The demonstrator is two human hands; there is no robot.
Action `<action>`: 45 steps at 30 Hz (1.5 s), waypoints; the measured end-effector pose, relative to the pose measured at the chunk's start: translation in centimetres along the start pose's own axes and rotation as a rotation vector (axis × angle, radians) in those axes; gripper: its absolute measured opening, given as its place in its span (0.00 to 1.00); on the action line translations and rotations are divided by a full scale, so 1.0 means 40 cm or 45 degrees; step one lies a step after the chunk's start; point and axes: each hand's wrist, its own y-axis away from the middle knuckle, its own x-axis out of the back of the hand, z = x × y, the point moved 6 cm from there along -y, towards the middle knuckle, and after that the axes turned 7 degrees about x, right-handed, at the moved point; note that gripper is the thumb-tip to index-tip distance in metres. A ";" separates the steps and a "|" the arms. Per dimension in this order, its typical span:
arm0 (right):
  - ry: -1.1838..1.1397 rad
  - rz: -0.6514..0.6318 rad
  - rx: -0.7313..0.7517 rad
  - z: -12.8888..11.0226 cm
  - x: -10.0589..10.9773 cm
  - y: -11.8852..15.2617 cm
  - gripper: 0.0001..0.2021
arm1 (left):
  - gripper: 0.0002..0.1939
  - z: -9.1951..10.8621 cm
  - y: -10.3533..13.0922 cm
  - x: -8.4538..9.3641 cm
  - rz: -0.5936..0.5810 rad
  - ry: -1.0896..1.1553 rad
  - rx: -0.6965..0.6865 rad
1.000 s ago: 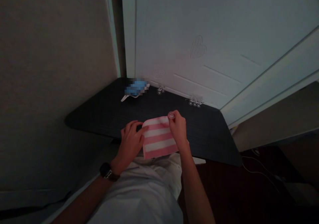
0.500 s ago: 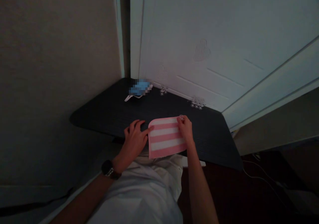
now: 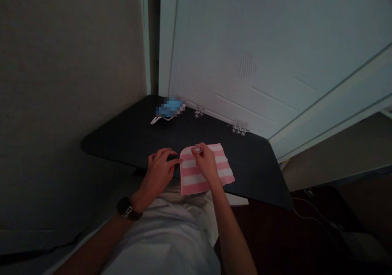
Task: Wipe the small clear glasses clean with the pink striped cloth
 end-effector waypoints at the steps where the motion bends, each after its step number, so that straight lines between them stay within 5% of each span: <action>1: -0.004 -0.030 0.007 -0.010 -0.020 -0.002 0.07 | 0.18 -0.001 0.001 -0.002 -0.008 0.001 0.000; 6: 0.018 -0.113 -0.008 -0.016 -0.076 0.000 0.05 | 0.19 -0.005 0.005 -0.002 -0.004 -0.008 0.019; 16: 0.085 -0.115 -0.025 0.002 -0.066 0.006 0.07 | 0.19 0.004 0.002 0.016 -0.031 -0.125 0.096; 19: 0.104 -0.030 -0.055 0.049 -0.008 0.009 0.09 | 0.19 0.012 0.005 0.022 -0.023 -0.158 0.101; 26: 0.084 0.311 -0.162 0.245 0.215 0.007 0.07 | 0.20 0.013 0.008 0.015 0.012 -0.157 0.088; 30: 0.054 0.375 -0.189 0.262 0.249 0.012 0.07 | 0.22 0.010 0.009 0.004 0.005 -0.153 0.097; 35: 0.002 0.303 -0.126 0.137 0.184 0.023 0.10 | 0.27 0.007 0.012 -0.003 0.027 -0.078 0.068; 40: -0.083 0.123 -0.040 0.011 0.058 0.021 0.11 | 0.19 0.001 0.015 -0.008 0.044 -0.018 0.009; 45: -0.056 -0.056 -0.067 -0.010 -0.048 0.024 0.06 | 0.18 0.002 0.015 -0.004 0.043 -0.021 0.000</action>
